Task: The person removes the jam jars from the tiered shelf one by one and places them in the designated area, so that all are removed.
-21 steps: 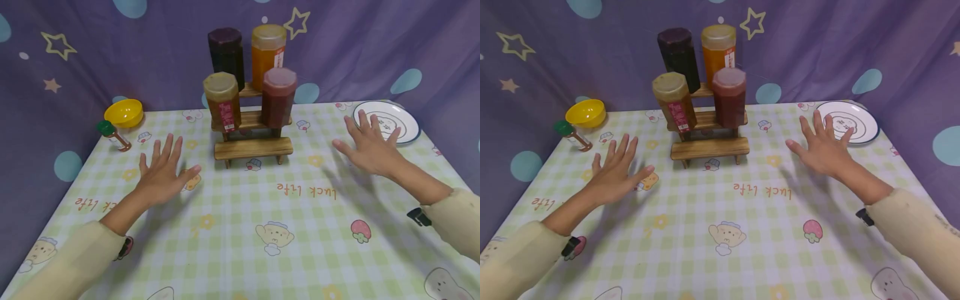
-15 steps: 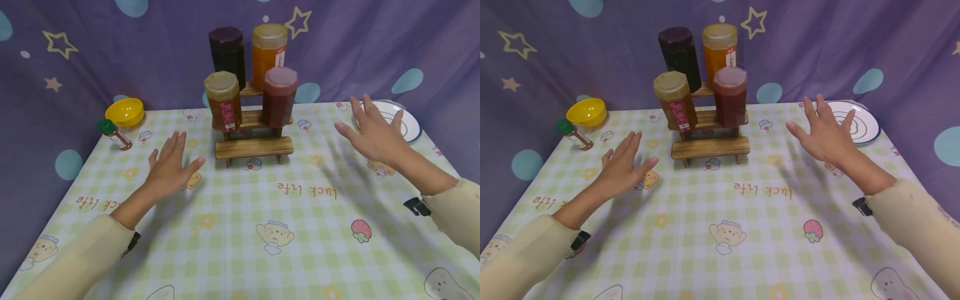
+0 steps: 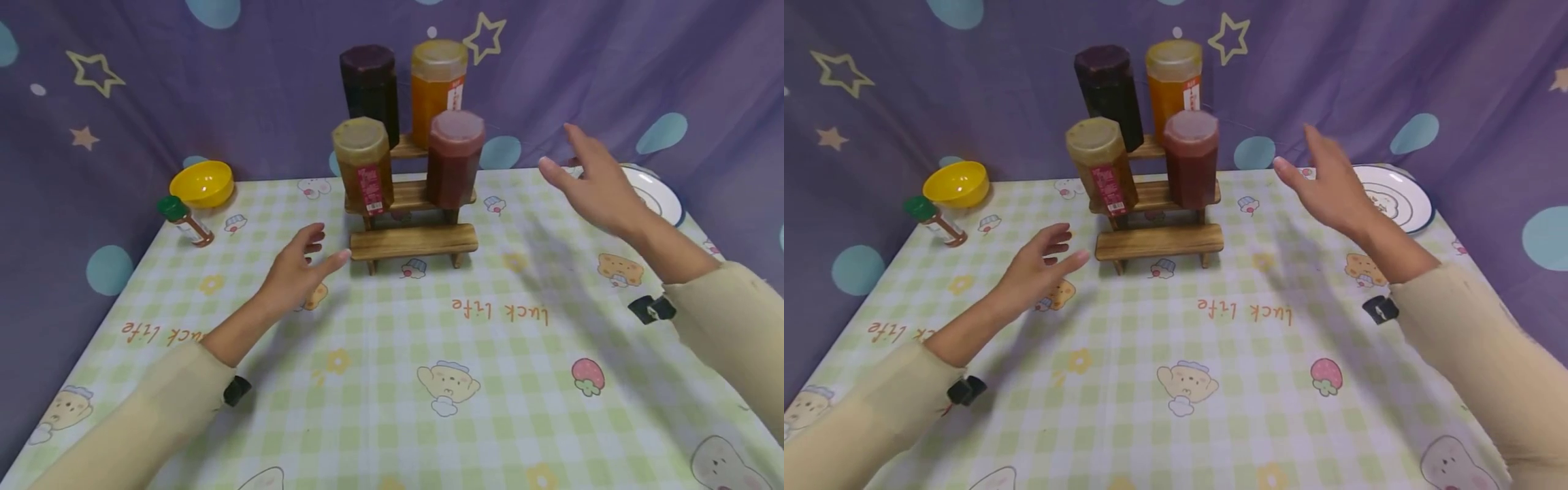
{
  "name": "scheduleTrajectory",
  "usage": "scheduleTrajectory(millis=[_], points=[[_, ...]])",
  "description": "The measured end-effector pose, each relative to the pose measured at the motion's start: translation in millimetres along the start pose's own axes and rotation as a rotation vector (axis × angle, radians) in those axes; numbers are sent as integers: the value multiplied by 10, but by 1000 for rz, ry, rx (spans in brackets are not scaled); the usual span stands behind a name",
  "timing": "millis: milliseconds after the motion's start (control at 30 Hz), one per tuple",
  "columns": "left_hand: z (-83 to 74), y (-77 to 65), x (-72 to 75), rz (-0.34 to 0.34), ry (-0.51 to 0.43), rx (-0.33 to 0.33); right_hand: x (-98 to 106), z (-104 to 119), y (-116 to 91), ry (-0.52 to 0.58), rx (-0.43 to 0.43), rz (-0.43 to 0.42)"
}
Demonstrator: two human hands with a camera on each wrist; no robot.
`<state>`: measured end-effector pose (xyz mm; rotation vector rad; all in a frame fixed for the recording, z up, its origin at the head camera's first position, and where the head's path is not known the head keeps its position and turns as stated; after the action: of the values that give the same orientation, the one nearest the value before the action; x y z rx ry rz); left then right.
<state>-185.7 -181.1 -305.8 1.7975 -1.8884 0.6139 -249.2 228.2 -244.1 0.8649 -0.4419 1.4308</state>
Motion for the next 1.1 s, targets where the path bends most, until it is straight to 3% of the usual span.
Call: scheduleTrajectory(millis=[300,533,900,1100], points=[[26,106,-134,72,-208,147,-15,178,322,326,-74,68],[60,186,-252,107,-332,183,-14,373,609,510,-39,87],[71,267,-420,89,-370,200,-61,802,1044,469,-27,168],[91,296,-456,46,-373,204,-142,994,1204,436,3,208]])
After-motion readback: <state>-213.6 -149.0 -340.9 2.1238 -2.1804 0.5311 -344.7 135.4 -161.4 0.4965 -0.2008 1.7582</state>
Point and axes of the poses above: each hand's wrist, its own y-axis towards the middle knuckle, its own x-axis out of the back of the hand, z = x × y, the point moved 4 cm from there along y, towards the middle knuckle, and after that the axes turned 7 degrees about -z, right-handed, at the moved point
